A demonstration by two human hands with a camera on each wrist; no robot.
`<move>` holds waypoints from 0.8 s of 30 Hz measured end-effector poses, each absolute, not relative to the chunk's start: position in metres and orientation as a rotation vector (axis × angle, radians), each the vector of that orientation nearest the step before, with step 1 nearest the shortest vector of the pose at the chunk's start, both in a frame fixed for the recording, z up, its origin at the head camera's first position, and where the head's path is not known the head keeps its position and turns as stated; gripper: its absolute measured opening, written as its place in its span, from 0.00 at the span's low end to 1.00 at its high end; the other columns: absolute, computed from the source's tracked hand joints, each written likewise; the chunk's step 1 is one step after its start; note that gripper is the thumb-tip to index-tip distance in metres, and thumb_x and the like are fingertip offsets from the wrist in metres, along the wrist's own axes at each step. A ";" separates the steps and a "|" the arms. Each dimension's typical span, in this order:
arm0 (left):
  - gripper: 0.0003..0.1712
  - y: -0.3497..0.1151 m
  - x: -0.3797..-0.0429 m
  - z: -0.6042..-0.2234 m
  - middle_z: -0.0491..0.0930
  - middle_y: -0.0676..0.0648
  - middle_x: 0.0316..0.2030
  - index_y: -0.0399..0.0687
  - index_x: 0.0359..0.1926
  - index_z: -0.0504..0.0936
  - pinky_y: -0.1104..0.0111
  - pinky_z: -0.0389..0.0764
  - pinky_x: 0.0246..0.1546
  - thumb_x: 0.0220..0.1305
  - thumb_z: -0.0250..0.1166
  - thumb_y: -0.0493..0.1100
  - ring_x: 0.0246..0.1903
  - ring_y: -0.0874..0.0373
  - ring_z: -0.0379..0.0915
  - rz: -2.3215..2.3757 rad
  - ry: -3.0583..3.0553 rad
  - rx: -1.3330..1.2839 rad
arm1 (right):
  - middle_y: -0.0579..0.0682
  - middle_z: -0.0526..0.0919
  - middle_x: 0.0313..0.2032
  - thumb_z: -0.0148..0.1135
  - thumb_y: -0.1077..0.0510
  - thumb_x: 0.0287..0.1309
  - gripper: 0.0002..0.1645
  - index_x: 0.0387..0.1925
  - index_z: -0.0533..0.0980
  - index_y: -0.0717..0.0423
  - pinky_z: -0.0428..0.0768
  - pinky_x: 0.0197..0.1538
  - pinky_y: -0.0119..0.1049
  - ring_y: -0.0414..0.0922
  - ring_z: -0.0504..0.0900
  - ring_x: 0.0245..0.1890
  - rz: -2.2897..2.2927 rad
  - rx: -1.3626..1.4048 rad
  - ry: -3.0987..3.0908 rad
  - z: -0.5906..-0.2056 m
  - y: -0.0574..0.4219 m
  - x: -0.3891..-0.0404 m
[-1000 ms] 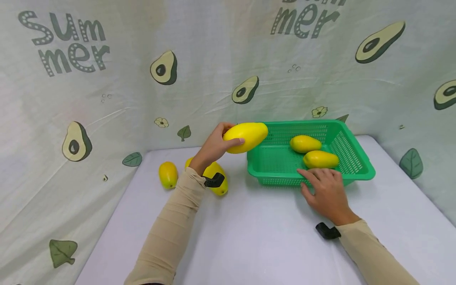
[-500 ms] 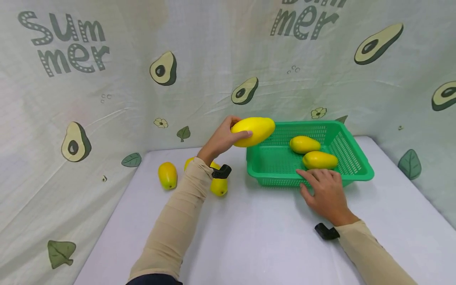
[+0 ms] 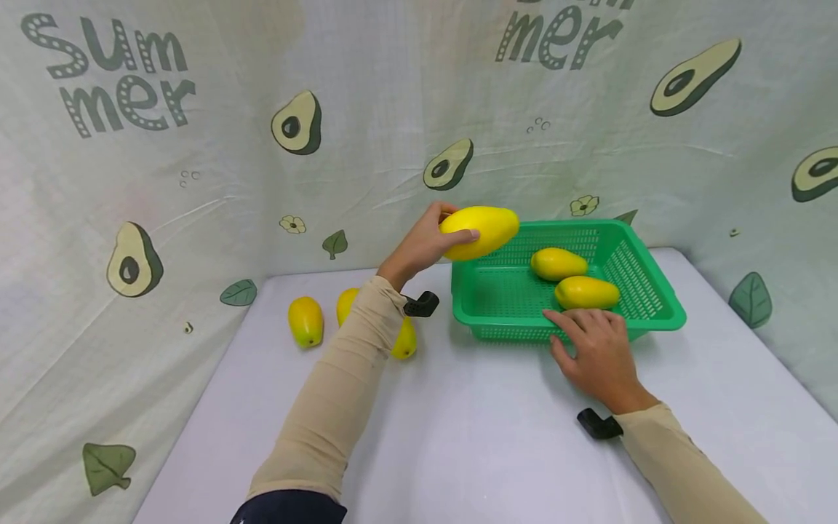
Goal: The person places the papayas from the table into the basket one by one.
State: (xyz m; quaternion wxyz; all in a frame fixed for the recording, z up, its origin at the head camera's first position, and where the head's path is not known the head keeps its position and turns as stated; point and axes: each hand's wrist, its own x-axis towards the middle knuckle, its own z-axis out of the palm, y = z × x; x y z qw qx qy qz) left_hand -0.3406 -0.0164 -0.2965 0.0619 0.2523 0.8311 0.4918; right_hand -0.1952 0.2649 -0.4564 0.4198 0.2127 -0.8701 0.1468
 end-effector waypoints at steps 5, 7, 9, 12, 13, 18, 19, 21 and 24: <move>0.40 -0.014 -0.343 -0.296 0.70 0.48 0.56 0.50 0.65 0.64 0.60 0.75 0.53 0.60 0.69 0.61 0.51 0.53 0.71 1.495 2.498 0.775 | 0.57 0.82 0.37 0.56 0.53 0.57 0.25 0.55 0.81 0.55 0.66 0.45 0.59 0.60 0.77 0.40 0.371 0.532 -2.187 -0.456 0.264 -0.195; 0.41 -0.013 -0.344 -0.296 0.70 0.48 0.57 0.49 0.66 0.63 0.59 0.74 0.54 0.60 0.69 0.61 0.51 0.53 0.71 1.505 2.494 0.768 | 0.57 0.82 0.37 0.55 0.52 0.58 0.25 0.54 0.81 0.55 0.66 0.46 0.59 0.61 0.77 0.40 0.366 0.529 -2.197 -0.456 0.264 -0.195; 0.42 -0.012 -0.345 -0.296 0.70 0.47 0.58 0.49 0.67 0.62 0.59 0.74 0.54 0.60 0.69 0.61 0.51 0.53 0.71 1.515 2.494 0.748 | 0.57 0.82 0.38 0.54 0.51 0.59 0.25 0.54 0.81 0.56 0.66 0.46 0.59 0.61 0.77 0.40 0.359 0.525 -2.211 -0.456 0.265 -0.195; 0.43 -0.008 -0.346 -0.295 0.69 0.47 0.58 0.50 0.69 0.61 0.59 0.74 0.54 0.60 0.69 0.61 0.51 0.53 0.71 1.536 2.488 0.715 | 0.57 0.82 0.38 0.53 0.50 0.60 0.25 0.54 0.81 0.55 0.65 0.47 0.59 0.61 0.77 0.41 0.348 0.519 -2.232 -0.457 0.265 -0.195; 0.44 -0.006 -0.346 -0.295 0.69 0.47 0.58 0.50 0.69 0.61 0.59 0.74 0.55 0.60 0.69 0.61 0.51 0.53 0.71 1.540 2.486 0.707 | 0.57 0.82 0.38 0.53 0.50 0.60 0.25 0.54 0.81 0.55 0.65 0.47 0.59 0.61 0.77 0.41 0.346 0.519 -2.234 -0.457 0.266 -0.195; 0.42 0.002 -0.348 -0.294 0.70 0.47 0.57 0.50 0.67 0.62 0.61 0.74 0.54 0.60 0.70 0.60 0.51 0.53 0.71 1.537 2.480 0.694 | 0.57 0.82 0.38 0.56 0.52 0.58 0.25 0.55 0.81 0.56 0.66 0.46 0.59 0.61 0.77 0.41 0.341 0.524 -2.233 -0.458 0.267 -0.195; 0.41 0.003 -0.348 -0.294 0.70 0.48 0.57 0.50 0.67 0.62 0.61 0.74 0.54 0.60 0.70 0.59 0.51 0.53 0.71 1.534 2.479 0.699 | 0.57 0.82 0.38 0.56 0.52 0.58 0.25 0.55 0.81 0.56 0.66 0.46 0.59 0.61 0.77 0.41 0.342 0.525 -2.232 -0.458 0.267 -0.195; 0.41 0.007 -0.348 -0.294 0.70 0.48 0.56 0.51 0.66 0.62 0.62 0.75 0.53 0.61 0.70 0.59 0.50 0.54 0.72 1.527 2.475 0.709 | 0.57 0.82 0.38 0.55 0.52 0.59 0.24 0.55 0.81 0.56 0.65 0.47 0.59 0.61 0.77 0.41 0.342 0.524 -2.232 -0.458 0.266 -0.196; 0.40 0.011 -0.349 -0.294 0.70 0.47 0.56 0.50 0.66 0.62 0.63 0.76 0.51 0.61 0.70 0.58 0.50 0.53 0.72 1.506 2.476 0.733 | 0.57 0.82 0.38 0.56 0.52 0.58 0.25 0.55 0.81 0.55 0.66 0.46 0.59 0.61 0.77 0.40 0.351 0.528 -2.208 -0.457 0.266 -0.196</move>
